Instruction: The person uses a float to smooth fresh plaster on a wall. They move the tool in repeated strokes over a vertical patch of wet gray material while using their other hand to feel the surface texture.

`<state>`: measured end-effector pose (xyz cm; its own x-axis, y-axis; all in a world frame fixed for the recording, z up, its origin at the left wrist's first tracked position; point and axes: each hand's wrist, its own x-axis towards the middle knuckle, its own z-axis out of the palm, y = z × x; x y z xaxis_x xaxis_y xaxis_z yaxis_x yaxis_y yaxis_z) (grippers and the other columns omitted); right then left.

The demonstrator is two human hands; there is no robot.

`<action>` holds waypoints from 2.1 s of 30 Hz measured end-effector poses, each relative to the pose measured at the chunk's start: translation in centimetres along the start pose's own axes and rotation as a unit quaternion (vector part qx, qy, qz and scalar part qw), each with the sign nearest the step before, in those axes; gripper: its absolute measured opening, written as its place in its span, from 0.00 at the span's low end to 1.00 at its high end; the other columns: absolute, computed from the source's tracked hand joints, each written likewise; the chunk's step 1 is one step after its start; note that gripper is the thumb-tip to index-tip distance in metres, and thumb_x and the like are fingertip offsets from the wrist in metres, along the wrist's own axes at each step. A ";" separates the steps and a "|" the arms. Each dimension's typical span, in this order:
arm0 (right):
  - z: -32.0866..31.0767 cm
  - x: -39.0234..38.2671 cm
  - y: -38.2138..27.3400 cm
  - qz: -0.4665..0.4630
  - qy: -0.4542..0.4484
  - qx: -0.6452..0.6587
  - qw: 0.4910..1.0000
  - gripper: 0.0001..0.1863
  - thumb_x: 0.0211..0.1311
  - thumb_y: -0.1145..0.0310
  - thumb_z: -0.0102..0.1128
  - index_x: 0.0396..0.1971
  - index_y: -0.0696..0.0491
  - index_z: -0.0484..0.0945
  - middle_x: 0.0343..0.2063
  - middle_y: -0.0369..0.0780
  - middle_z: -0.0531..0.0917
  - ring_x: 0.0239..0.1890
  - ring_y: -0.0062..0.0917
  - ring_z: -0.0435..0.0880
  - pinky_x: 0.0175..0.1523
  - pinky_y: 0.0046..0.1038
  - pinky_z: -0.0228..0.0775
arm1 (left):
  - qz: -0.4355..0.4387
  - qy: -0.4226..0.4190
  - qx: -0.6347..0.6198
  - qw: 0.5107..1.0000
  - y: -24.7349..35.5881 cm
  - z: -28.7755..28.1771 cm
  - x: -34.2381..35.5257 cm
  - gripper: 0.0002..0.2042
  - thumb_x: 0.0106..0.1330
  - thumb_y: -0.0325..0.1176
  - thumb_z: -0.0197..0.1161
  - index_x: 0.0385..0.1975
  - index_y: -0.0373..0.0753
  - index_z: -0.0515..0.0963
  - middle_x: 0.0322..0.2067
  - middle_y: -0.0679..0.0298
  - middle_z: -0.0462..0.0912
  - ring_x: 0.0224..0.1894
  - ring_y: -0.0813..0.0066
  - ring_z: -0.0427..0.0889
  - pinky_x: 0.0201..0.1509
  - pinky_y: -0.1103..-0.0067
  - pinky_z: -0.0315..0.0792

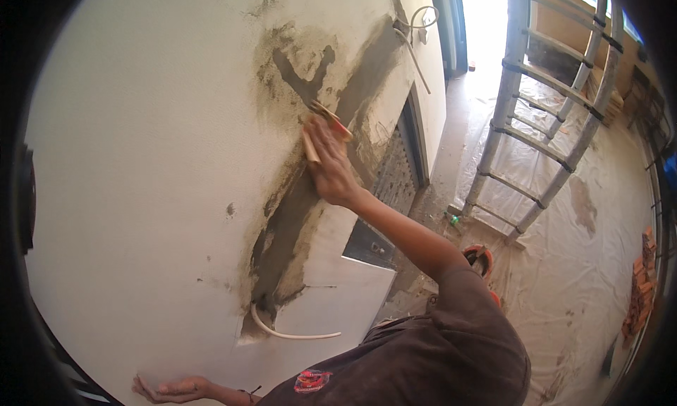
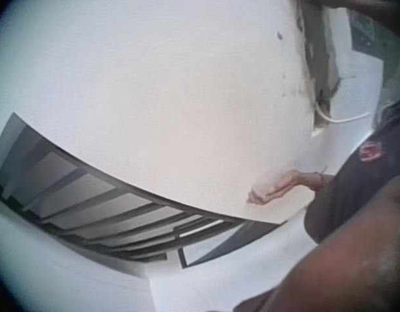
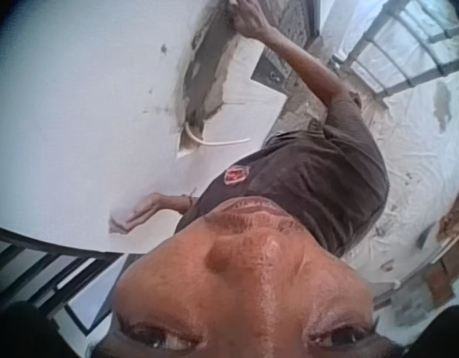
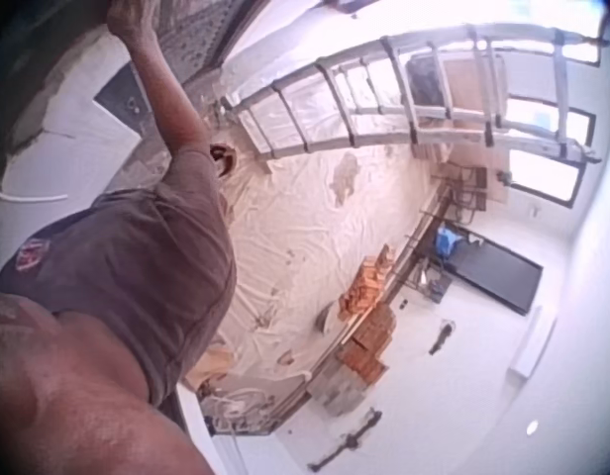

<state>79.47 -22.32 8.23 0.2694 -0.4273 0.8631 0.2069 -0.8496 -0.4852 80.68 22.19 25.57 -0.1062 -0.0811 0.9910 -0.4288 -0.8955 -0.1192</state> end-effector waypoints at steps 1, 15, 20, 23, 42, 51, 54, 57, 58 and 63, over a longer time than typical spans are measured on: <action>-0.7 0.5 1.4 0.029 0.035 0.004 0.999 0.33 0.65 0.80 0.39 0.73 0.59 0.53 0.75 0.51 0.48 0.78 0.40 0.42 0.79 0.36 0.32 | 0.004 0.008 -0.030 1.000 -1.3 0.4 -0.6 0.26 0.80 0.42 0.29 0.55 0.27 0.70 0.56 0.45 0.70 0.65 0.46 0.64 0.70 0.52 0.59; -0.3 -3.9 9.0 0.096 0.062 0.061 0.992 0.44 0.62 0.78 0.48 0.76 0.52 0.39 0.76 0.48 0.41 0.78 0.39 0.33 0.77 0.46 0.18 | 0.005 0.015 -0.013 1.000 1.0 1.0 -0.2 0.26 0.78 0.42 0.30 0.49 0.25 0.73 0.52 0.39 0.73 0.57 0.42 0.71 0.65 0.50 0.61; 0.0 4.3 5.2 0.129 0.118 0.088 0.981 0.39 0.65 0.74 0.47 0.75 0.54 0.44 0.76 0.49 0.42 0.78 0.39 0.36 0.77 0.47 0.18 | 0.005 0.005 -0.004 1.000 0.5 0.8 -0.5 0.27 0.79 0.44 0.31 0.49 0.25 0.73 0.52 0.38 0.73 0.56 0.41 0.70 0.65 0.50 0.61; 1.3 -2.8 -4.1 -0.010 -0.033 0.063 0.997 0.48 0.54 0.71 0.58 0.75 0.54 0.47 0.76 0.49 0.42 0.78 0.41 0.35 0.78 0.48 0.19 | 0.004 -0.004 0.016 1.000 0.1 0.2 -0.4 0.27 0.79 0.44 0.31 0.49 0.25 0.73 0.52 0.39 0.72 0.56 0.41 0.70 0.65 0.49 0.61; -0.8 -6.1 8.8 0.452 0.129 0.397 0.788 0.30 0.71 0.73 0.32 0.72 0.62 0.47 0.73 0.57 0.50 0.78 0.41 0.40 0.78 0.40 0.21 | 0.043 -0.018 0.028 0.999 2.0 -0.3 -0.2 0.23 0.79 0.39 0.33 0.47 0.28 0.74 0.49 0.41 0.75 0.53 0.42 0.73 0.64 0.50 0.63; 1.7 -9.9 8.5 0.282 0.149 0.085 0.944 0.33 0.70 0.72 0.40 0.73 0.61 0.48 0.75 0.50 0.46 0.78 0.41 0.37 0.77 0.43 0.18 | 0.090 -0.016 -0.039 0.995 -2.0 0.5 -1.2 0.26 0.81 0.43 0.30 0.55 0.29 0.73 0.56 0.48 0.72 0.68 0.51 0.62 0.69 0.56 0.57; 2.5 -5.3 4.1 0.226 0.143 0.024 0.963 0.34 0.68 0.72 0.41 0.73 0.62 0.47 0.75 0.51 0.46 0.78 0.42 0.36 0.76 0.44 0.15 | 0.077 -0.017 -0.038 0.996 -2.5 0.6 -1.6 0.27 0.81 0.45 0.31 0.54 0.29 0.74 0.56 0.48 0.73 0.67 0.51 0.62 0.69 0.56 0.57; 4.2 -9.1 -5.9 0.082 0.005 0.074 0.994 0.34 0.68 0.72 0.40 0.73 0.63 0.46 0.75 0.51 0.45 0.78 0.41 0.34 0.76 0.43 0.12 | 0.055 -0.014 -0.050 0.997 -3.0 0.1 -1.6 0.27 0.81 0.46 0.30 0.53 0.28 0.74 0.55 0.47 0.73 0.67 0.51 0.63 0.69 0.56 0.57; 4.1 -10.8 -5.1 0.106 0.023 0.068 0.992 0.34 0.69 0.72 0.41 0.74 0.61 0.46 0.76 0.49 0.44 0.78 0.40 0.35 0.77 0.42 0.16 | 0.042 -0.006 -0.066 0.997 -2.7 0.2 -1.6 0.28 0.81 0.46 0.30 0.53 0.28 0.74 0.55 0.46 0.73 0.67 0.51 0.63 0.70 0.55 0.57; 3.6 -11.7 3.7 0.219 0.158 0.059 0.961 0.36 0.66 0.78 0.43 0.74 0.59 0.47 0.75 0.49 0.49 0.78 0.42 0.35 0.77 0.44 0.16 | 0.026 0.011 -0.140 0.990 -2.6 0.7 -1.5 0.28 0.81 0.46 0.30 0.51 0.27 0.74 0.54 0.45 0.74 0.66 0.50 0.65 0.71 0.55 0.56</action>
<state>80.43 -19.34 -4.15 0.0604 -0.8243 0.5629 0.2498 -0.5336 -0.8080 82.60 24.30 24.41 -0.1528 -0.1124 0.9818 -0.6532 -0.7341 -0.1857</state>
